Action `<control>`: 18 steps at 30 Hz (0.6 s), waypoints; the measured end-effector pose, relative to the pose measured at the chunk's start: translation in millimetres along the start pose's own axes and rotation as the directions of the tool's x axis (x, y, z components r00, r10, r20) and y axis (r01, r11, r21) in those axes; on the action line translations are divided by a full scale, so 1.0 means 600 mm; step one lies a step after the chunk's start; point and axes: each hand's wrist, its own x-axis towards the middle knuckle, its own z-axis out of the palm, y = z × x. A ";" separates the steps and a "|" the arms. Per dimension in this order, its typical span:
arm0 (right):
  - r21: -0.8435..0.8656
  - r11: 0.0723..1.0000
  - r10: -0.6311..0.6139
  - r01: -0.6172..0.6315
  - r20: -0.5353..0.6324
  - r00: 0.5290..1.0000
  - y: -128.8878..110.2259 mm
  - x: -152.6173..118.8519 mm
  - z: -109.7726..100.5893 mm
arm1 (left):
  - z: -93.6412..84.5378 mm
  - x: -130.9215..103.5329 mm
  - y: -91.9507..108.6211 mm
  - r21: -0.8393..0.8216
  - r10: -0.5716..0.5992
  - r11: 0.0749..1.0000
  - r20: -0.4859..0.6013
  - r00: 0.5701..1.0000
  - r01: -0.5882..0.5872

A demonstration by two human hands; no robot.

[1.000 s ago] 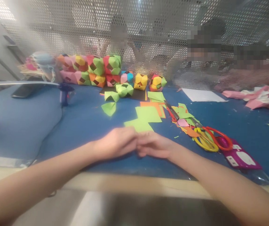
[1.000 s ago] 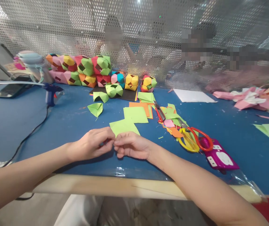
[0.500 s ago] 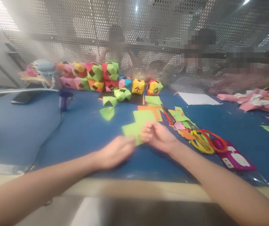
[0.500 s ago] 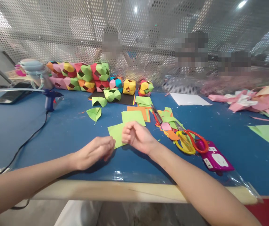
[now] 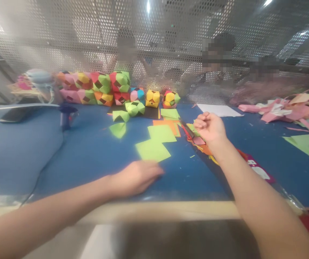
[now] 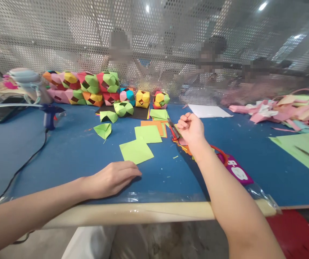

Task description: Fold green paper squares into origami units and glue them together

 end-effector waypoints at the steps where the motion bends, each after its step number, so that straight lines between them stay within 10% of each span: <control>1: -0.020 1.000 0.025 -0.025 0.009 1.000 0.003 -0.001 0.000 | -0.001 0.000 -0.002 0.022 -0.004 1.000 0.004 1.000 0.004; 9: -0.509 0.853 -0.015 0.110 0.186 0.982 0.075 -0.036 0.031 | -0.015 0.007 -0.031 0.184 -0.323 0.910 -0.246 0.914 0.371; 15: -0.801 -0.036 0.036 0.597 0.596 0.802 0.148 -0.070 0.030 | -0.018 0.000 -0.079 0.227 -0.561 0.760 -0.245 0.791 0.609; 18: -0.771 -0.251 0.052 0.585 0.592 0.804 0.161 -0.075 0.026 | -0.011 -0.002 -0.090 0.260 -0.578 0.753 -0.180 0.796 0.605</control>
